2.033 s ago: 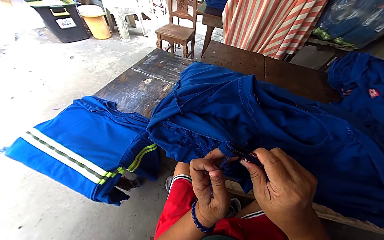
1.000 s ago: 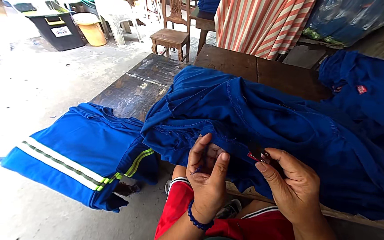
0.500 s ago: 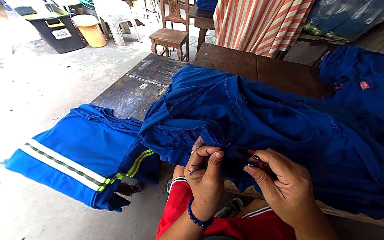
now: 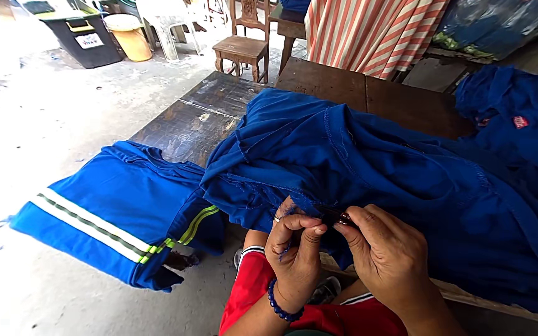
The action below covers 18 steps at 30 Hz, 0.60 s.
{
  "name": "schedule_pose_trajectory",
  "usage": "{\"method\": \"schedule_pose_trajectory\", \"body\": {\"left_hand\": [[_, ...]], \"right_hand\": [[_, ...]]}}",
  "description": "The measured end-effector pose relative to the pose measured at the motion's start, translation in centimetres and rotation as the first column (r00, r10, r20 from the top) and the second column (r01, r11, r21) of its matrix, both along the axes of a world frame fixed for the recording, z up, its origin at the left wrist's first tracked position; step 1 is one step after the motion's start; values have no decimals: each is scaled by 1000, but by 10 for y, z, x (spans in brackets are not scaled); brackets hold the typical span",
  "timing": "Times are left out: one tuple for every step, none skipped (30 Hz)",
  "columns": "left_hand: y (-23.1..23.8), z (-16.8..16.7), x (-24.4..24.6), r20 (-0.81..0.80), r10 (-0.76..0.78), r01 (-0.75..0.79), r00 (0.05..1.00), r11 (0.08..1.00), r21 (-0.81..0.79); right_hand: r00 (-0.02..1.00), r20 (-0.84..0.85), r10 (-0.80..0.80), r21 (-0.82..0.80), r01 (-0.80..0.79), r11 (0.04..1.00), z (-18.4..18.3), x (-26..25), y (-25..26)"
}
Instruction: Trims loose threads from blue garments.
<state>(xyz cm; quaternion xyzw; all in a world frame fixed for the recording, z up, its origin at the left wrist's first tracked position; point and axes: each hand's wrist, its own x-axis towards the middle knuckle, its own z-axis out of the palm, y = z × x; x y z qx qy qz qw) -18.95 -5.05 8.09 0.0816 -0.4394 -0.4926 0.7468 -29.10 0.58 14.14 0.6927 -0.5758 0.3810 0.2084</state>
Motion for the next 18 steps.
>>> {"method": "schedule_pose_trajectory", "body": {"left_hand": [[0, -1, 0, -22, -14, 14, 1000, 1000, -1], [0, -1, 0, -53, -34, 34, 998, 999, 3], [0, 0, 0, -90, -57, 58, 994, 998, 8], [1, 1, 0, -129, -87, 89, 988, 996, 12], [1, 2, 0, -174, -118, 123, 978, 992, 18], [1, 3, 1, -205, -139, 148, 969, 989, 25], [1, 4, 2, -217, -149, 160, 965, 986, 36], [1, 6, 2, -221, -148, 165, 964, 985, 58], [1, 8, 2, -210, -137, 157, 968, 984, 83], [1, 11, 2, -186, -117, 140, 975, 983, 116], [0, 13, 2, -171, -92, 120, 981, 979, 164], [0, 15, 2, -174, -66, 105, 982, 969, 224], [-1, 17, 2, -185, -51, 103, 981, 955, 280], [-1, 19, 3, -199, -55, 118, 979, 940, 320], [-1, 20, 4, -216, -72, 144, 974, 928, 343], [-1, 21, 4, -237, -98, 178, 966, 921, 345], [0, 21, 4, -256, -126, 210, 958, 919, 333], [0, 21, 3, -272, -159, 243, 949, 919, 310]], "right_hand": [[1000, 16, -3, -1, 3, 1000, 0, 0, 0], [999, 48, 7, 3, -7, 1000, 0, -2, 1], [996, 91, 27, 13, -29, 1000, 0, -4, 2], [990, 132, 54, 24, -57, 998, -1, -7, 2], [983, 166, 81, 31, -87, 996, -2, -10, 3], [975, 193, 107, 34, -115, 993, -2, -13, 4], [968, 215, 129, 33, -139, 990, -3, -14, 5], [961, 235, 143, 31, -155, 987, -3, -14, 6], [954, 255, 156, 28, -168, 985, -3, -15, 6], [947, 275, 168, 28, -182, 983, -3, -16, 7], [938, 296, 181, 26, -198, 980, -2, -18, 8], [929, 316, 192, 25, -210, 977, -2, -20, 9], [918, 340, 203, 23, -224, 974, -1, -22, 10], [904, 369, 215, 23, -240, 971, 0, -24, 11], [887, 402, 228, 23, -259, 966, 1, -27, 12], [866, 438, 241, 26, -280, 960, 2, -29, 13], [842, 478, 251, 35, -304, 952, 3, -30, 13], [814, 520, 257, 53, -331, 942, 4, -32, 14]]}}
